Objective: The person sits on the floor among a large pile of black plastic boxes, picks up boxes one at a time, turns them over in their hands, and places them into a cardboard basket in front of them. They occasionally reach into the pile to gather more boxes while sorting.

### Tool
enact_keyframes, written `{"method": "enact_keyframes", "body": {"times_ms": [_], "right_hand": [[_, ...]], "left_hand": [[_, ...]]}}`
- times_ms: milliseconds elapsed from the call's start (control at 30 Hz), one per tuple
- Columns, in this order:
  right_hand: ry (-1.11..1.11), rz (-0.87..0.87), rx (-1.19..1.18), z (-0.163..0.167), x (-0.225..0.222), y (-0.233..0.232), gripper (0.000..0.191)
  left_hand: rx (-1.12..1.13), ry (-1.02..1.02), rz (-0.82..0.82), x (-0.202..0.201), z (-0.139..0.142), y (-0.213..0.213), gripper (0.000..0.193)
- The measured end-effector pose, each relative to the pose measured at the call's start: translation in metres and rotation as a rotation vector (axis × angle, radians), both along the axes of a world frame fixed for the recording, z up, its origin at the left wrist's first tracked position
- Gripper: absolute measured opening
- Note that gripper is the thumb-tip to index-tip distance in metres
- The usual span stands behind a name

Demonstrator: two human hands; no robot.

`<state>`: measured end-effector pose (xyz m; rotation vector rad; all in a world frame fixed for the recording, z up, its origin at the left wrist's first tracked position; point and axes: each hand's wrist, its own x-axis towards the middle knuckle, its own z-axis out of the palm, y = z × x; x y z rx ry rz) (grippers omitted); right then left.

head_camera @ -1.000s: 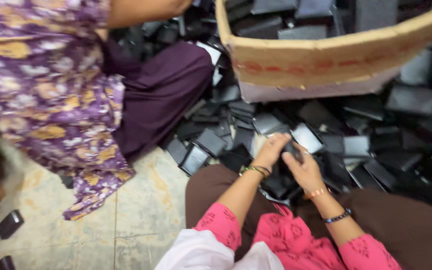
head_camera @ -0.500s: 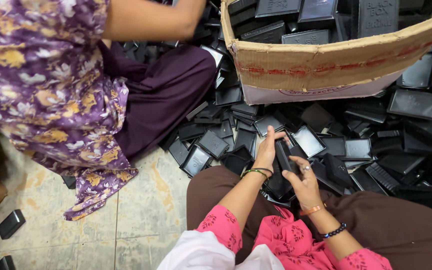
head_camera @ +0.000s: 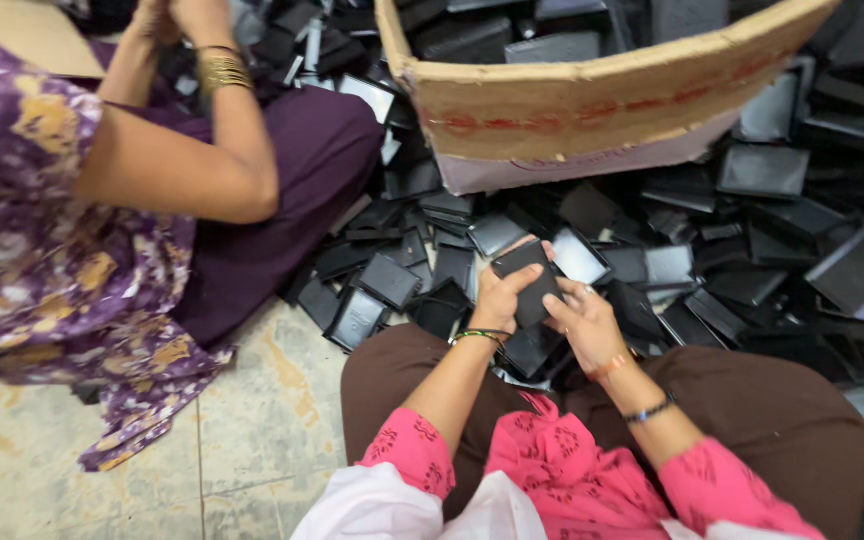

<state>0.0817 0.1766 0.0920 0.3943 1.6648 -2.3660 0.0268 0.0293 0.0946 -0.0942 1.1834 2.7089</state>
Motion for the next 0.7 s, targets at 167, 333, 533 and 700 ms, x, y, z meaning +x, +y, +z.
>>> {"method": "enact_keyframes", "body": {"times_ms": [167, 333, 533, 700], "right_hand": [[0.521, 0.201, 0.241, 0.114, -0.04, 0.009, 0.035], [0.969, -0.158, 0.912, 0.242, -0.117, 0.056, 0.02], [1.016, 0.105, 1.186, 0.103, -0.128, 0.002, 0.013], [0.415, 0.535, 1.643, -0.069, -0.112, -0.056, 0.029]], "left_hand": [[0.253, 0.169, -0.16, -0.005, 0.035, -0.026, 0.061], [0.326, -0.159, 0.316, -0.04, 0.014, -0.076, 0.076], [0.106, -0.445, 0.503, -0.06, -0.074, -0.068, 0.065], [-0.024, -0.488, 0.417, -0.061, -0.104, -0.064, 0.061]]}}
